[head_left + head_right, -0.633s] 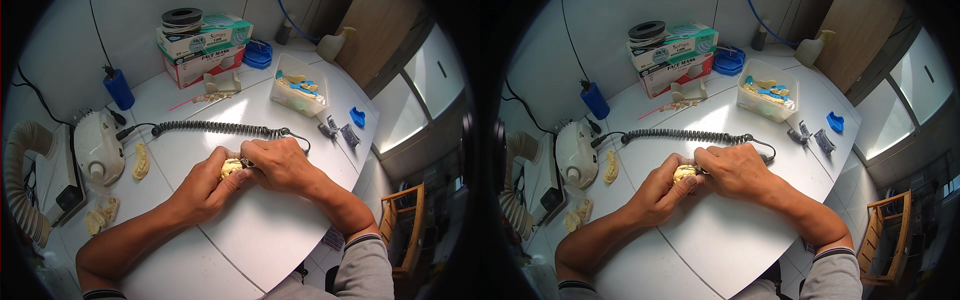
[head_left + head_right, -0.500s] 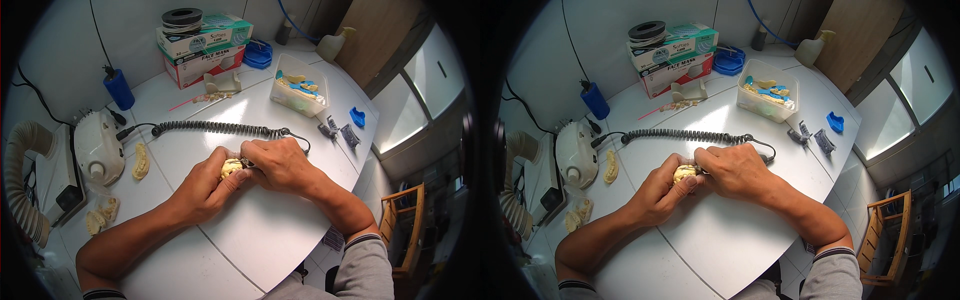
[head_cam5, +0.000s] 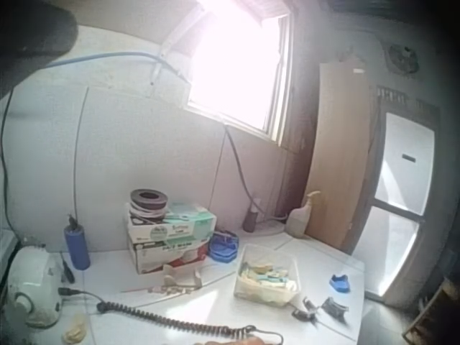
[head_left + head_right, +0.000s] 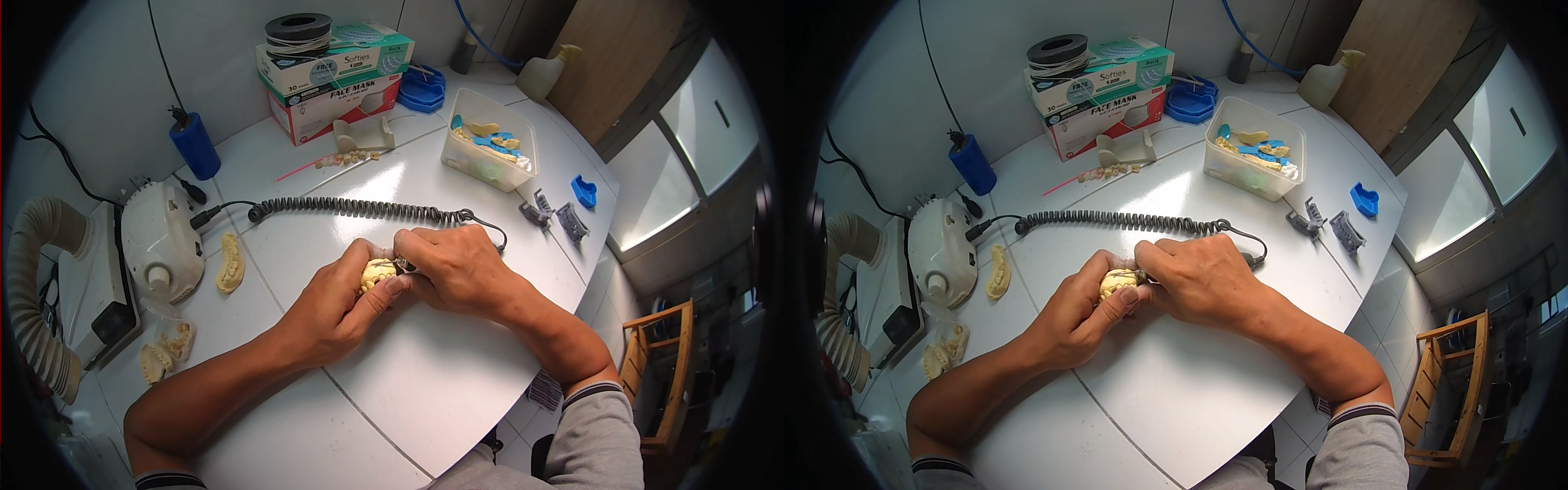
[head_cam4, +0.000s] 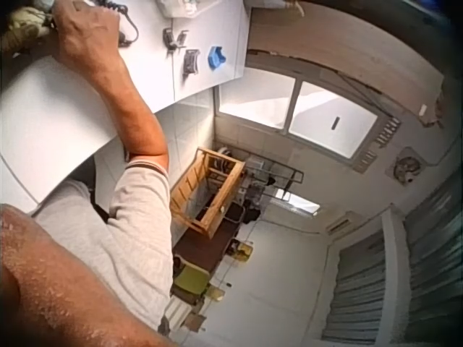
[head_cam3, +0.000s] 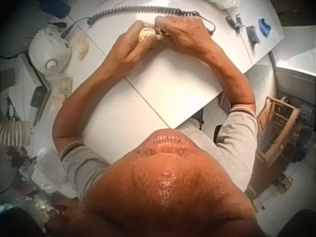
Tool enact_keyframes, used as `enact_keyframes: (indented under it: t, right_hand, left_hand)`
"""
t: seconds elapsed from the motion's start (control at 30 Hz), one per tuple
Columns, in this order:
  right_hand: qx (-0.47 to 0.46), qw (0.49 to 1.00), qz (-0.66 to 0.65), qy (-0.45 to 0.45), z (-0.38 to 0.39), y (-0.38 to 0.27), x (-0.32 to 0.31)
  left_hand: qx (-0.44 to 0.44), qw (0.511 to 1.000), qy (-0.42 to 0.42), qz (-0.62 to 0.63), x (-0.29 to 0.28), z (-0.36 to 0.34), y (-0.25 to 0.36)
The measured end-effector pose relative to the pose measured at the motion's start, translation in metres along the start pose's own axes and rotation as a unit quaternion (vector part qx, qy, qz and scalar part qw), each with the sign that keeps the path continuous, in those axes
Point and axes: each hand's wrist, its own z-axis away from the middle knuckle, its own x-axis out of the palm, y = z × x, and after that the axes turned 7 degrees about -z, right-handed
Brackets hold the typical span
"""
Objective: Trimming a yellow dental stone cast using a handpiece with a grinding bur.
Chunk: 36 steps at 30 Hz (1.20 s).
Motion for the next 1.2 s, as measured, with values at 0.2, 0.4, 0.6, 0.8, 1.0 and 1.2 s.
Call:
enact_keyframes:
  t: [0.2,0.4,0.6,0.8,1.0,1.2]
  right_hand:
    - [-0.001,1.0,-0.001,-0.005,0.0001,-0.0001,-0.0022]
    - [-0.002,1.0,-0.001,-0.007,-0.0002,-0.0002,-0.0026]
    - [-0.001,1.0,-0.001,-0.009,-0.0001,0.0003,-0.0024]
    - [-0.004,1.0,0.001,-0.005,-0.0002,0.0002,-0.002]
    - [-0.005,1.0,-0.007,-0.003,0.0,0.0005,-0.0025]
    - [0.001,1.0,-0.004,-0.012,-0.0006,-0.0011,-0.0041]
  left_hand:
    - [0.002,1.0,0.002,0.0,0.0,0.0004,-0.0009]
    - [0.007,1.0,0.006,0.003,0.0011,0.0006,-0.0028]
    - [0.009,1.0,0.008,0.008,0.0013,0.0002,-0.0028]
    - [0.006,1.0,0.009,-0.001,0.0008,0.0006,-0.0037]
    - [0.002,1.0,0.009,0.007,0.0018,0.0003,-0.0028]
    - [0.005,1.0,0.011,0.007,0.002,0.0003,-0.004]
